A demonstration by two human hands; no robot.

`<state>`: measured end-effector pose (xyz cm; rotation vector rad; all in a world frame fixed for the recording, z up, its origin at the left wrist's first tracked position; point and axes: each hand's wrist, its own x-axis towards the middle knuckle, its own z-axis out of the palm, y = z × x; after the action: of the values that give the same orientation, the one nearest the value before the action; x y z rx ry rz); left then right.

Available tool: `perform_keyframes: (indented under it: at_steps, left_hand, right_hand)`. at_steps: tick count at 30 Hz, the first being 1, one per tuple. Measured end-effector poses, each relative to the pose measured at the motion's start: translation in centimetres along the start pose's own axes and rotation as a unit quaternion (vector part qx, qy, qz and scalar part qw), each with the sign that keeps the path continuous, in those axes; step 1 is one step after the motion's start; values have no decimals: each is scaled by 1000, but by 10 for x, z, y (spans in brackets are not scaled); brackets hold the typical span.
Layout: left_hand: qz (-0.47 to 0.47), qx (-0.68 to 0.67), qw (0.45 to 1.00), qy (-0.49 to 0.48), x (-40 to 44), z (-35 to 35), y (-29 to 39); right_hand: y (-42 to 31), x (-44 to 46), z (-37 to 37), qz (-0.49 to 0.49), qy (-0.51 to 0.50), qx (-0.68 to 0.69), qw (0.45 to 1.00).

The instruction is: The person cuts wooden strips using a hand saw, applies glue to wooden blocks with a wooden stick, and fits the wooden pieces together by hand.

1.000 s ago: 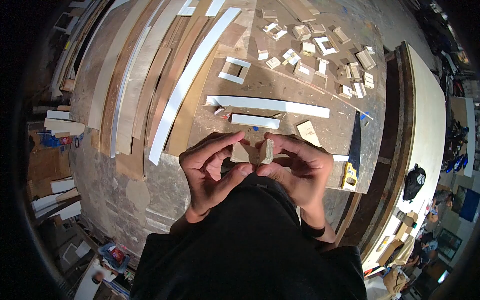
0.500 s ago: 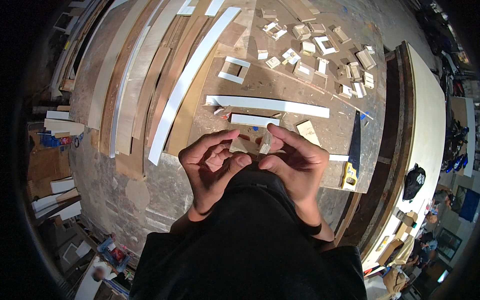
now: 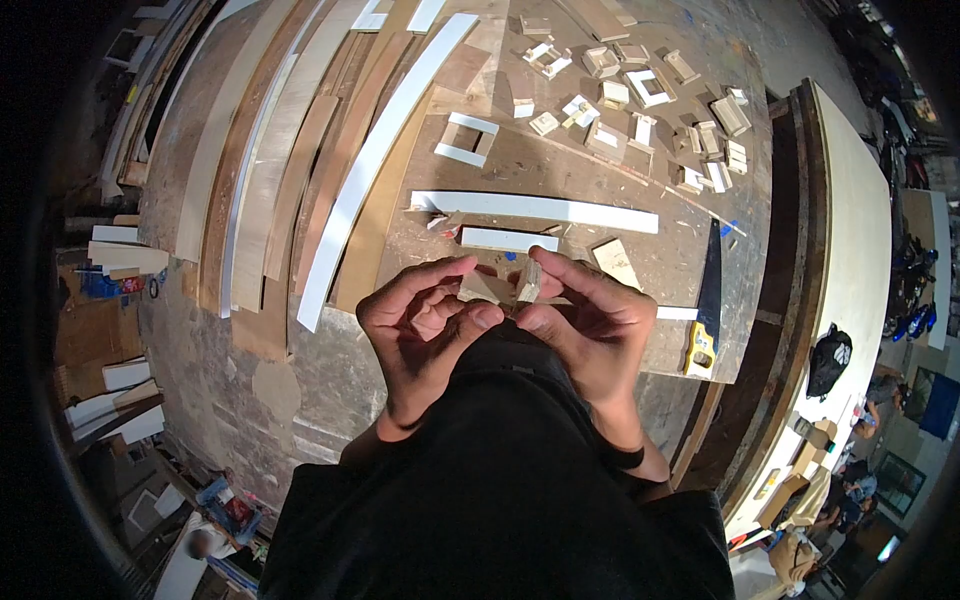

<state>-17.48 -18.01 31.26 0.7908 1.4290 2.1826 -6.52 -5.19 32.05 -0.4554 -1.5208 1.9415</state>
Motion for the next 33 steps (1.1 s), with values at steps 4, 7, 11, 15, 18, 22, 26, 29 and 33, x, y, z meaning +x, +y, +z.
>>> perform_keyframes:
  at_steps: [4,7,11,15,18,22,26,29,33]
  left_hand:
    - [3,4,1000,5,0,0,0]
    - [0,4,1000,3,-1,1,2]
    - [-11,-5,1000,11,-1,2,3]
    - [-16,-7,1000,16,-2,3,3]
    - [-22,-14,1000,16,-2,1,3]
    - [-37,-11,999,15,-3,1,5]
    - [-23,-28,999,38,-5,6,0]
    - [14,-31,999,39,-4,8,-3]
    - [26,-25,998,49,-4,10,-5]
  right_hand:
    - [1,0,0,3,-2,6,1000]
    - [1,0,0,4,2,10,1000]
    - [0,0,1,2,6,5,1000]
    - [0,0,0,8,5,4,1000]
    - [0,0,1,-3,3,-3,1000]
    - [-1,-1,3,0,3,5,1000]
    - [1,-1,2,2,4,-3,1000]
    - [2,0,4,-4,5,16,1000]
    - [6,0,7,-14,14,32,999]
